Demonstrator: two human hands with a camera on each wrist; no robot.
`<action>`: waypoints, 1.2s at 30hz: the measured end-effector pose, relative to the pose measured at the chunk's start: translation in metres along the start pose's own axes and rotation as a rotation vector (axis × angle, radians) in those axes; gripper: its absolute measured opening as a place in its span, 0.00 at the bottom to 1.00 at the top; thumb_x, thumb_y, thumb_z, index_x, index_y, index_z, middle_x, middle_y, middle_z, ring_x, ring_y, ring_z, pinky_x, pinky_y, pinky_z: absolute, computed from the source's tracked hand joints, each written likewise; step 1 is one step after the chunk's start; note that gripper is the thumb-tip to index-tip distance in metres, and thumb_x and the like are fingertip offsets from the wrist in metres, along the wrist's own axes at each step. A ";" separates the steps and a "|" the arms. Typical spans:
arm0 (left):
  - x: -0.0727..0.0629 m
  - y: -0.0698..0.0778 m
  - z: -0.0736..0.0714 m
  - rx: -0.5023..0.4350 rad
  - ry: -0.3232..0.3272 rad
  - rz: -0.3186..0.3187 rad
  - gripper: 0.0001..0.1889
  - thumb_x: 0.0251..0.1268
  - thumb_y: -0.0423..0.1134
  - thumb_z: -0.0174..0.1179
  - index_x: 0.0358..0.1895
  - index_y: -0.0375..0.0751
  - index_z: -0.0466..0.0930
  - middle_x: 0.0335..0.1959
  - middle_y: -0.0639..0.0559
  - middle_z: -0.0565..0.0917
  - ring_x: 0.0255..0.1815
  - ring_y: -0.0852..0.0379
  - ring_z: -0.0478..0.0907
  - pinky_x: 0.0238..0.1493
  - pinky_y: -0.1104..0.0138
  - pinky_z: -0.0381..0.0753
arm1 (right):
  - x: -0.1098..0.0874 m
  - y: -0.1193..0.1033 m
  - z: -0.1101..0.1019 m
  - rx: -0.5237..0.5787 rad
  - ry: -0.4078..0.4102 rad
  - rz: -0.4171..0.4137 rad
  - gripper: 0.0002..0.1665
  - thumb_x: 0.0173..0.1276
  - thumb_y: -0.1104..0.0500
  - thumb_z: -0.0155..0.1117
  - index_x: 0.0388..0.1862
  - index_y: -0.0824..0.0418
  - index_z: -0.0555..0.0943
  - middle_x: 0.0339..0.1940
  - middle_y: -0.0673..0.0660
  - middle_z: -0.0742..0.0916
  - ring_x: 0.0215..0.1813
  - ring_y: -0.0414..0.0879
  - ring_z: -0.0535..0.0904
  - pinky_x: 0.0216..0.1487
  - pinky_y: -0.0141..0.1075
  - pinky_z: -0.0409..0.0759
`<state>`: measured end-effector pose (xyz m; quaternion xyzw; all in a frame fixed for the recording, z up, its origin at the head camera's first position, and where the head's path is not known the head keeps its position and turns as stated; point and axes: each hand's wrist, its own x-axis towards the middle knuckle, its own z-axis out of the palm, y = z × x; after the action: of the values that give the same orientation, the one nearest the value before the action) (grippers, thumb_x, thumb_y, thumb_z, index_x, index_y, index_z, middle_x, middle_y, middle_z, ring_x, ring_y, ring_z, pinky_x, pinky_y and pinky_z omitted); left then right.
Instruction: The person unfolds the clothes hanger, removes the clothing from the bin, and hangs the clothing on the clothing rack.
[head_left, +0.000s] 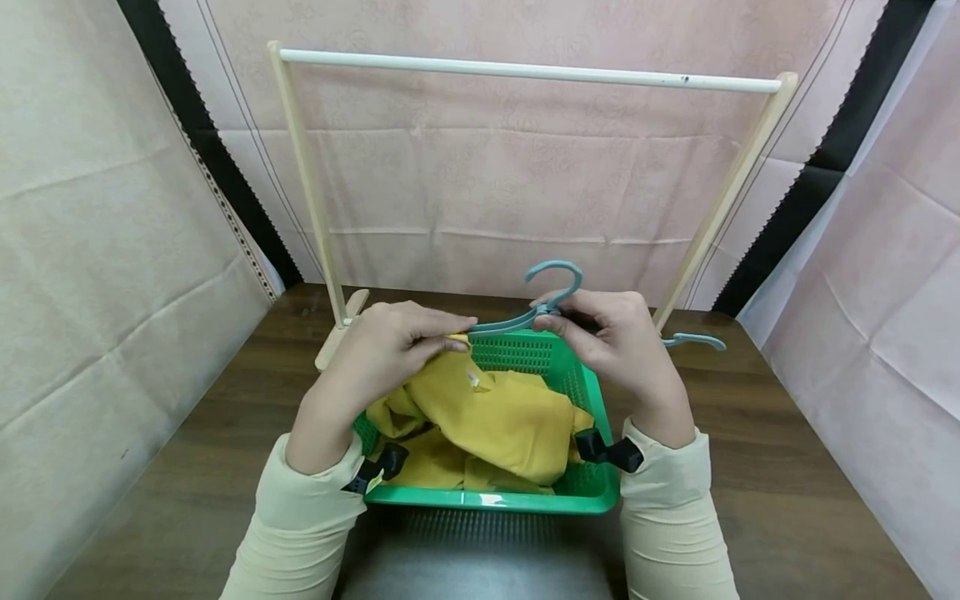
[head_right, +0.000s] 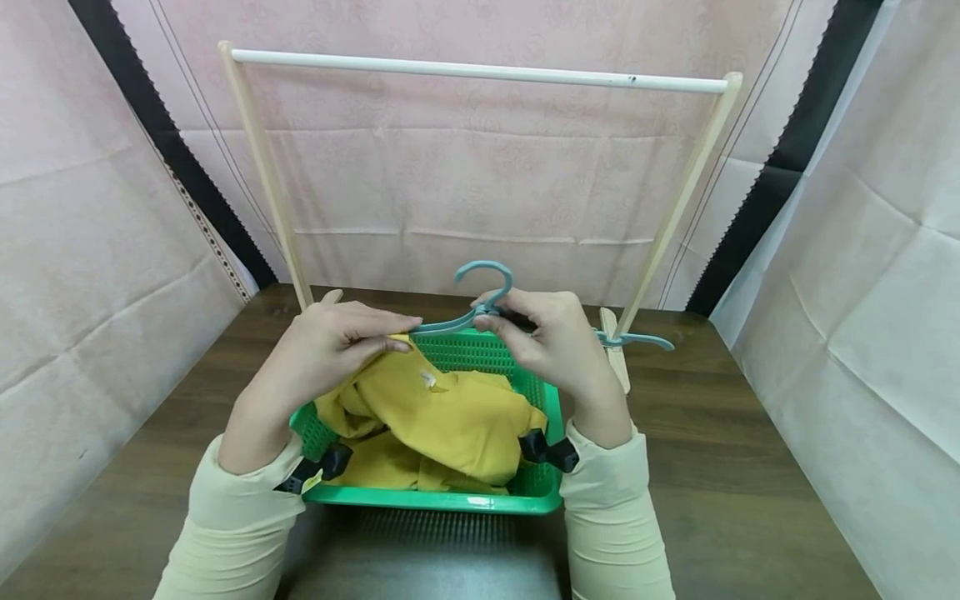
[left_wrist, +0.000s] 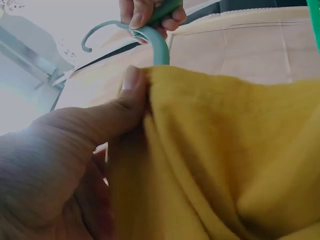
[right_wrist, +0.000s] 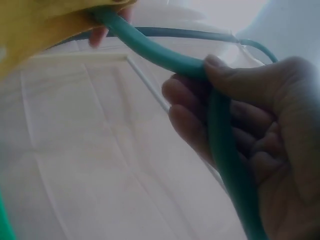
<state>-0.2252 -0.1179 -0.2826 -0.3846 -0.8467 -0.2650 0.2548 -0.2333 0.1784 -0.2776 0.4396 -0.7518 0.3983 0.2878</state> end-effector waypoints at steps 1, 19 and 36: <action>-0.001 0.001 -0.001 0.046 -0.001 -0.009 0.17 0.63 0.37 0.71 0.55 0.55 0.88 0.48 0.60 0.88 0.46 0.59 0.85 0.47 0.62 0.80 | 0.000 0.000 -0.001 -0.022 0.015 -0.001 0.13 0.61 0.71 0.74 0.42 0.58 0.89 0.37 0.46 0.90 0.30 0.40 0.85 0.33 0.28 0.81; -0.012 -0.011 -0.027 0.018 0.010 -0.176 0.11 0.65 0.30 0.67 0.48 0.42 0.90 0.39 0.55 0.90 0.39 0.59 0.87 0.39 0.61 0.86 | -0.008 0.009 -0.019 0.026 0.132 -0.054 0.17 0.52 0.80 0.72 0.40 0.66 0.89 0.25 0.51 0.88 0.16 0.34 0.67 0.17 0.26 0.61; 0.005 0.011 0.006 -0.245 0.018 -0.001 0.10 0.63 0.30 0.69 0.45 0.44 0.92 0.37 0.57 0.90 0.22 0.68 0.73 0.25 0.71 0.73 | 0.011 -0.011 0.028 0.010 -0.059 -0.254 0.14 0.59 0.70 0.75 0.44 0.63 0.87 0.34 0.50 0.89 0.24 0.34 0.75 0.29 0.25 0.75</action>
<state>-0.2210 -0.1050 -0.2807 -0.4099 -0.8058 -0.3703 0.2132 -0.2312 0.1462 -0.2797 0.5442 -0.6962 0.3494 0.3116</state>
